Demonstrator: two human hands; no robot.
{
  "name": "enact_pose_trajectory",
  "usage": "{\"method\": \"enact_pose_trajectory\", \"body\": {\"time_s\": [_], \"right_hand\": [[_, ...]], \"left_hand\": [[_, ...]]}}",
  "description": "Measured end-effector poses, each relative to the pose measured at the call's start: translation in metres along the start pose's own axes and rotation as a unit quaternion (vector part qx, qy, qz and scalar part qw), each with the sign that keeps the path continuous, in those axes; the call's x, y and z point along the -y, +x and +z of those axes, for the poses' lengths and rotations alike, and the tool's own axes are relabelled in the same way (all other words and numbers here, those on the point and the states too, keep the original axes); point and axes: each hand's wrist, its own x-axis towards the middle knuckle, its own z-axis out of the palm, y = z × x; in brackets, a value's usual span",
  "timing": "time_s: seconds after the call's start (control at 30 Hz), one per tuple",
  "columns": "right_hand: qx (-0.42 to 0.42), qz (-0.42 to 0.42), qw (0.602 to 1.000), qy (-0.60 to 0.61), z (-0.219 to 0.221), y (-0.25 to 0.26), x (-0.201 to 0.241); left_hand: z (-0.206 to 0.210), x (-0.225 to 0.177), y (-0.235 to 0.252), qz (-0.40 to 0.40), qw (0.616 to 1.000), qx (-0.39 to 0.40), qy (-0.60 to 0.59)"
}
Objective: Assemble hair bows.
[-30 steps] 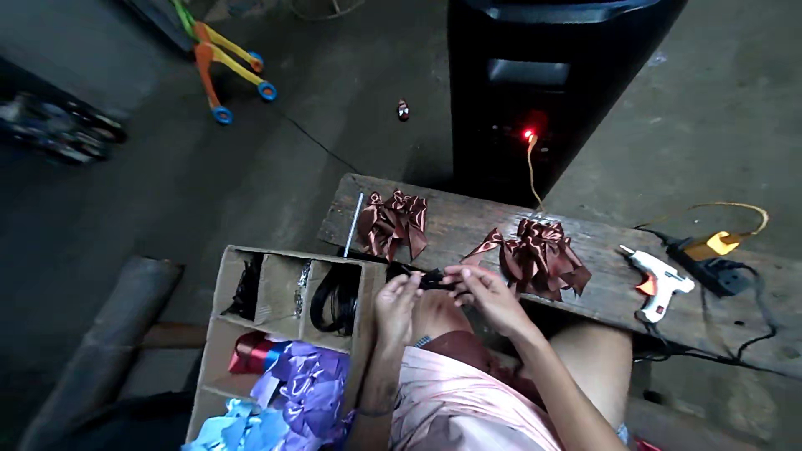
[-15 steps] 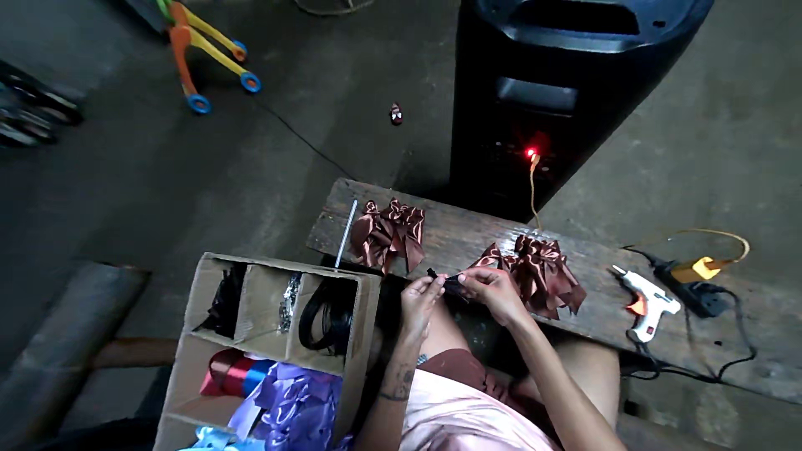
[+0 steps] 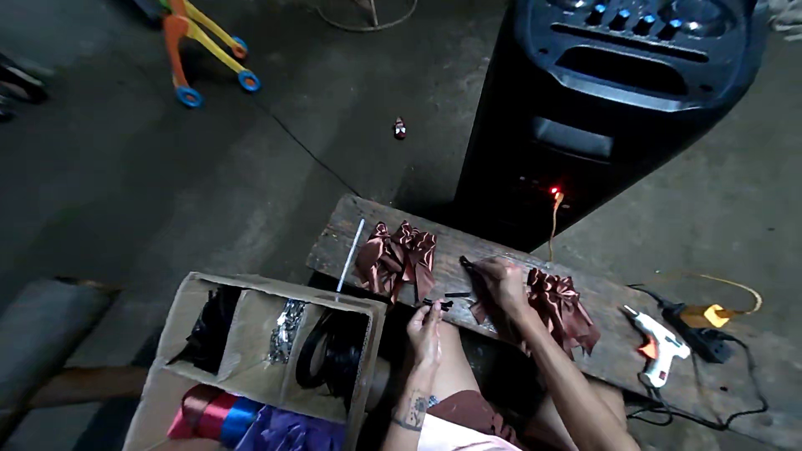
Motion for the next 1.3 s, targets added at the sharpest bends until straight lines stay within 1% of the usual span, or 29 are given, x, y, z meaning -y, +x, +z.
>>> {"method": "enact_pose_trajectory", "body": {"time_s": [0.07,0.13,0.23,0.33,0.37,0.43,0.5,0.57,0.63,0.73,0.77,0.83,0.87,0.9,0.93,0.97,1.0,1.03,1.07,1.1,1.2,1.3], "right_hand": [[0.04,-0.054,0.997,-0.043,0.005,0.001,-0.004],[0.074,-0.057,0.994,-0.058,0.005,0.001,-0.002],[0.086,-0.017,0.993,-0.073,0.0,0.0,0.002],[0.103,0.065,0.989,-0.089,-0.009,0.007,0.006],[0.098,0.081,0.988,-0.087,-0.011,0.009,0.005],[0.084,0.088,0.99,-0.075,-0.013,0.012,0.0],[0.088,0.086,0.99,-0.071,-0.015,0.016,-0.001],[0.111,0.07,0.989,-0.071,-0.017,0.023,0.0],[0.129,0.026,0.989,-0.064,-0.015,0.035,-0.004],[0.184,-0.022,0.982,-0.044,-0.01,0.06,-0.009],[0.185,-0.051,0.981,-0.034,-0.007,0.066,-0.012],[0.152,-0.095,0.984,-0.006,-0.003,0.066,-0.014],[0.113,-0.091,0.989,0.005,-0.003,0.06,-0.009],[0.067,-0.062,0.996,0.01,-0.004,0.05,0.0],[0.029,-0.009,1.0,0.005,-0.005,0.038,0.012],[0.007,0.058,0.998,-0.001,-0.005,0.027,0.026],[-0.002,0.118,0.993,-0.004,-0.003,0.02,0.037],[-0.007,0.16,0.987,-0.003,0.002,0.015,0.044],[-0.006,0.184,0.983,-0.002,0.009,0.013,0.048],[-0.006,0.191,0.981,0.001,0.017,0.01,0.05],[-0.015,0.164,0.986,-0.009,0.037,0.006,0.05],[-0.014,0.152,0.987,-0.04,0.045,0.008,0.047]], "left_hand": [[0.001,-0.001,0.002,-0.003,1.0,-0.007,-0.003],[-0.001,0.0,0.002,0.002,1.0,0.0,-0.003],[-0.003,0.002,0.002,0.01,1.0,0.001,-0.003],[-0.002,0.004,0.004,0.01,1.0,-0.004,-0.013],[-0.002,0.005,0.004,0.013,1.0,-0.003,-0.016],[-0.002,0.005,0.004,0.013,1.0,-0.002,-0.015],[-0.002,0.004,0.004,0.012,1.0,-0.003,-0.015],[-0.002,0.004,0.004,0.012,1.0,-0.002,-0.015],[-0.002,0.005,0.004,0.016,1.0,0.002,-0.014],[-0.004,0.008,0.006,0.021,1.0,0.01,-0.013],[-0.004,0.008,0.007,0.022,1.0,0.01,-0.014],[-0.003,0.007,0.006,0.021,1.0,0.006,-0.018],[-0.002,0.006,0.005,0.02,1.0,0.003,-0.019],[-0.002,0.005,0.005,0.018,1.0,0.0,-0.02],[-0.002,0.004,0.004,0.017,1.0,-0.003,-0.02],[-0.002,0.004,0.004,0.016,1.0,-0.003,-0.019],[-0.002,0.004,0.005,0.016,1.0,-0.001,-0.019],[-0.002,0.004,0.005,0.017,1.0,0.001,-0.019],[-0.002,0.006,0.006,0.019,1.0,0.005,-0.019],[-0.003,0.007,0.006,0.02,1.0,0.007,-0.02],[-0.005,0.008,0.007,0.022,0.999,0.013,-0.02],[-0.003,0.006,0.006,0.02,0.999,0.013,-0.028]]}}
